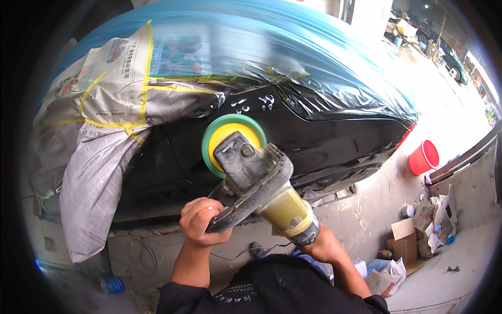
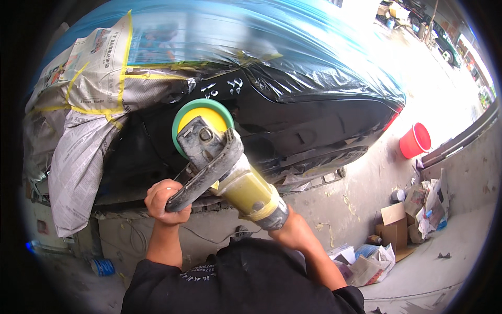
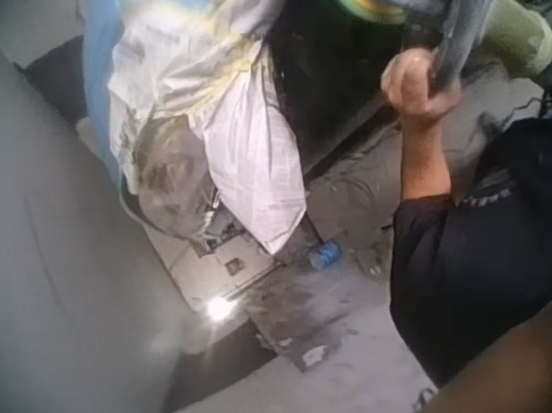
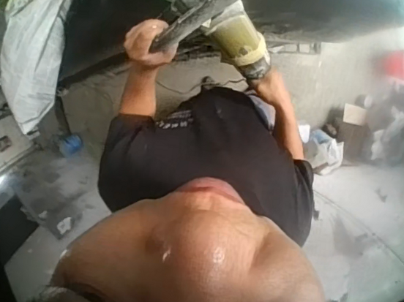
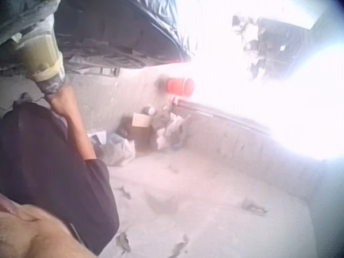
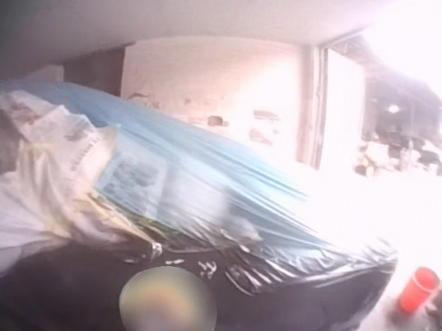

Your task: The person uses a rotary polisher with a yellow and green pad to buff the black car hood. They apply polishing compound from a bottle and continue polishing the surface. The person then removes the pad from the polisher and cleans it with a cloth.

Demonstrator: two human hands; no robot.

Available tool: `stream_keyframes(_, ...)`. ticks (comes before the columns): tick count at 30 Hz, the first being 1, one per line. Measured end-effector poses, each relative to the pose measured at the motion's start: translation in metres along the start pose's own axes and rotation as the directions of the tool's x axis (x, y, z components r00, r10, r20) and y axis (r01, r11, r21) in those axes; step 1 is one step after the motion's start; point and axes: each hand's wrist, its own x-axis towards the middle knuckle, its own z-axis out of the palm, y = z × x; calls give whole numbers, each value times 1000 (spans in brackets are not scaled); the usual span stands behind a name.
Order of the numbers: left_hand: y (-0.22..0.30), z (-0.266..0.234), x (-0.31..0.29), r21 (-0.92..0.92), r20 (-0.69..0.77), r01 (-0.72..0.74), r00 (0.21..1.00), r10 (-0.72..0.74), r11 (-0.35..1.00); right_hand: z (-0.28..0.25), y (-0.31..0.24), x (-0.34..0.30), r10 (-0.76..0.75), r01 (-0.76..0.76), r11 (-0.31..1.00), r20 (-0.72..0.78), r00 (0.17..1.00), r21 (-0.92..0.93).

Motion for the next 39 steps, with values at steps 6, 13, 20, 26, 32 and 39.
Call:
stream_keyframes(6, -1, 57, 33, -157, 68, -72, 994, 83, 985, -31, 18, -15, 145, -137, 980, -44, 989, 144)
stream_keyframes(13, -13, 24, 13, -121, 42, -24, 999, 29, 992, -16, -14, -19, 63, -62, 998, -36, 997, 26)
stream_keyframes(20, -9, -41, -19, 40, -35, 77, 996, -76, 996, 17, -22, 6, -13, 19, 992, 45, 999, -125)
stream_keyframes(26, -11, 22, 15, -174, 43, -19, 999, 26, 985, -15, -2, -14, 103, -102, 994, -22, 994, 26)
stream_keyframes(32, -14, 11, 1, -160, -8, 22, 1000, -23, 987, -10, -15, -19, 160, -162, 985, -30, 987, -61)
stream_keyframes(39, -21, -78, -41, 104, -132, 134, 984, -119, 986, 33, -49, 5, -88, 111, 973, 119, 989, -204)
